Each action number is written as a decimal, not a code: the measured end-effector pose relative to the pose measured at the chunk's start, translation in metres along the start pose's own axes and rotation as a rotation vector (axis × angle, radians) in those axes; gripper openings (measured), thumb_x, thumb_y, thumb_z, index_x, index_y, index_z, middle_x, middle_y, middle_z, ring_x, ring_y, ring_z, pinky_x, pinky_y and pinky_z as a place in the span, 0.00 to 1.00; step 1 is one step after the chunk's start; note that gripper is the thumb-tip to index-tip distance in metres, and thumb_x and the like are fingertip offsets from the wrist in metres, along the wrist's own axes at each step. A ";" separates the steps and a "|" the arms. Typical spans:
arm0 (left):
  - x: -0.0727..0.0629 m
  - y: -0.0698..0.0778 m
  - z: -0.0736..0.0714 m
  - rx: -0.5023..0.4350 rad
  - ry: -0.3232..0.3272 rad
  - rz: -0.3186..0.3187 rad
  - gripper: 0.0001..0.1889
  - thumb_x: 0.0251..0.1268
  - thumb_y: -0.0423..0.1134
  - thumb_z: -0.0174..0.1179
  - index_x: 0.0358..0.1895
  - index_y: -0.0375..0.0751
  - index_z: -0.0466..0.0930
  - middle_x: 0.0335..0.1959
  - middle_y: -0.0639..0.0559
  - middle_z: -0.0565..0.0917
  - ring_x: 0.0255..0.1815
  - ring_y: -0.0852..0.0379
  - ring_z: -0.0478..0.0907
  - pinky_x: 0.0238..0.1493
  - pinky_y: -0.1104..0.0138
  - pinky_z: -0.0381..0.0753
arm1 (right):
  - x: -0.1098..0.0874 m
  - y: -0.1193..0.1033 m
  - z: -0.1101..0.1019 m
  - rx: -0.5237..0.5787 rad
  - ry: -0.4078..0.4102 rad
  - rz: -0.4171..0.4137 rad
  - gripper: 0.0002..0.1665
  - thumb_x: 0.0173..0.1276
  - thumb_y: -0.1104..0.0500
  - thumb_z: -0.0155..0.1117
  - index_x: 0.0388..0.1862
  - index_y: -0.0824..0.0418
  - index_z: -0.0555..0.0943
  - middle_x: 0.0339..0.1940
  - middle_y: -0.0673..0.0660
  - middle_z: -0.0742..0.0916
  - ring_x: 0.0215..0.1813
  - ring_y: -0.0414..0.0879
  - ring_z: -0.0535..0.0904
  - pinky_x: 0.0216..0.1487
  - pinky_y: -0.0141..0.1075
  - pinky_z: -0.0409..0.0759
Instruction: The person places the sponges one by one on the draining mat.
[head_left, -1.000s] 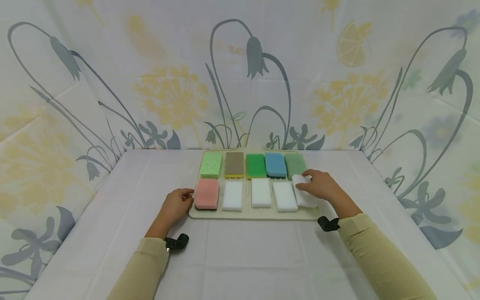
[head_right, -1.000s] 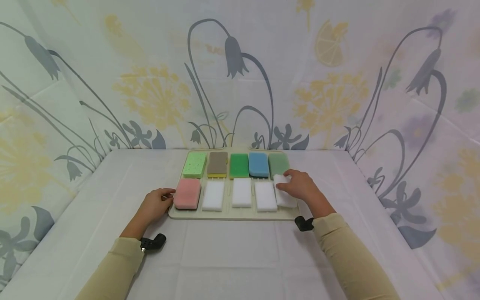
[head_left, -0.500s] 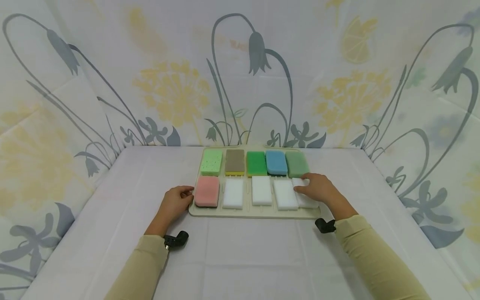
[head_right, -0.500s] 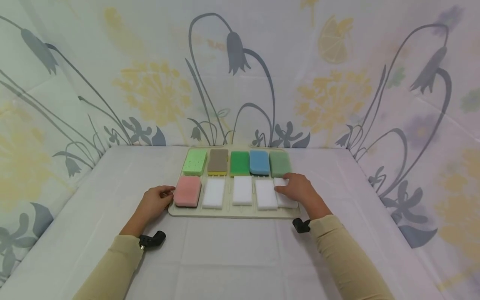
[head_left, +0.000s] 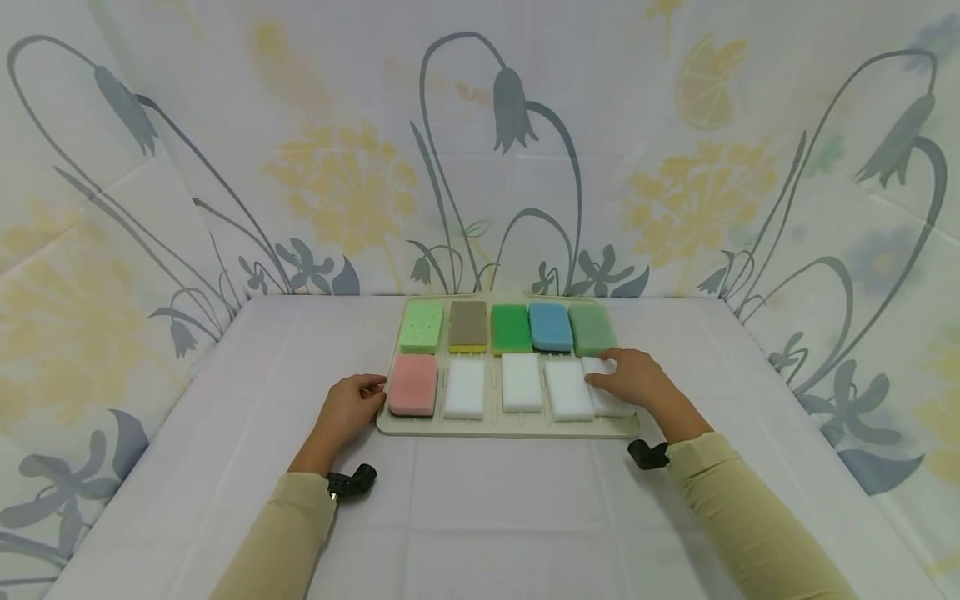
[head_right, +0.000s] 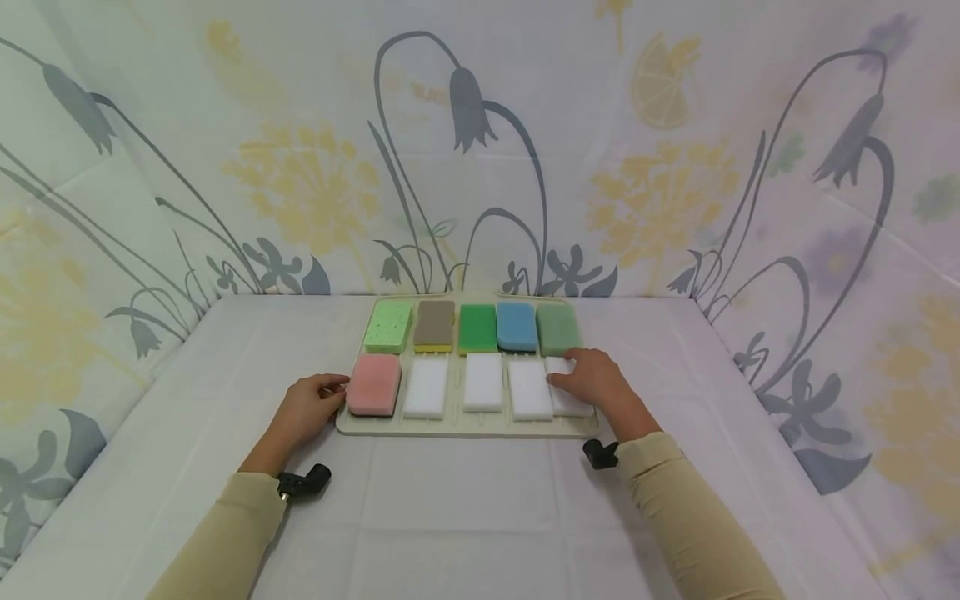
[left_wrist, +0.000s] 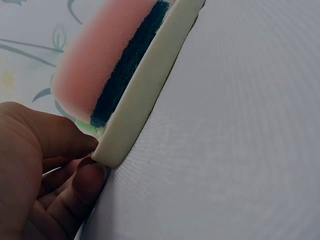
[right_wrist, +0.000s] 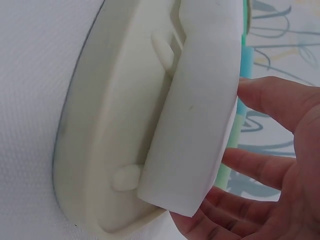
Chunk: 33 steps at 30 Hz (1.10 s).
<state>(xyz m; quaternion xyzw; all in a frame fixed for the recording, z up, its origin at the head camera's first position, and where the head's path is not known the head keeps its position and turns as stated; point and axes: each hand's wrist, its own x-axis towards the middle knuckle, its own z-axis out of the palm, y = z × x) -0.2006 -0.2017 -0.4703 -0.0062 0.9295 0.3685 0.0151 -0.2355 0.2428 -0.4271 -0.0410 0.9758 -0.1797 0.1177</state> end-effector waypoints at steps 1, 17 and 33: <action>0.000 0.000 0.000 0.003 -0.001 0.003 0.19 0.65 0.38 0.56 0.58 0.35 0.79 0.42 0.44 0.84 0.36 0.55 0.79 0.34 0.67 0.76 | 0.000 0.000 0.000 -0.003 0.000 -0.001 0.41 0.67 0.40 0.58 0.69 0.67 0.69 0.67 0.73 0.73 0.68 0.71 0.66 0.63 0.60 0.69; 0.003 0.002 -0.004 0.019 -0.057 -0.008 0.18 0.67 0.37 0.55 0.57 0.33 0.78 0.44 0.42 0.84 0.38 0.55 0.81 0.35 0.66 0.80 | -0.008 -0.003 -0.008 -0.013 -0.002 -0.025 0.41 0.69 0.39 0.55 0.69 0.68 0.67 0.67 0.74 0.73 0.68 0.71 0.66 0.63 0.61 0.68; 0.005 0.014 -0.044 0.186 -0.111 0.058 0.22 0.73 0.42 0.50 0.63 0.34 0.73 0.50 0.37 0.82 0.39 0.50 0.83 0.35 0.61 0.81 | -0.028 -0.022 -0.048 -0.013 0.154 -0.190 0.36 0.75 0.42 0.48 0.74 0.62 0.63 0.73 0.71 0.63 0.72 0.71 0.58 0.66 0.65 0.61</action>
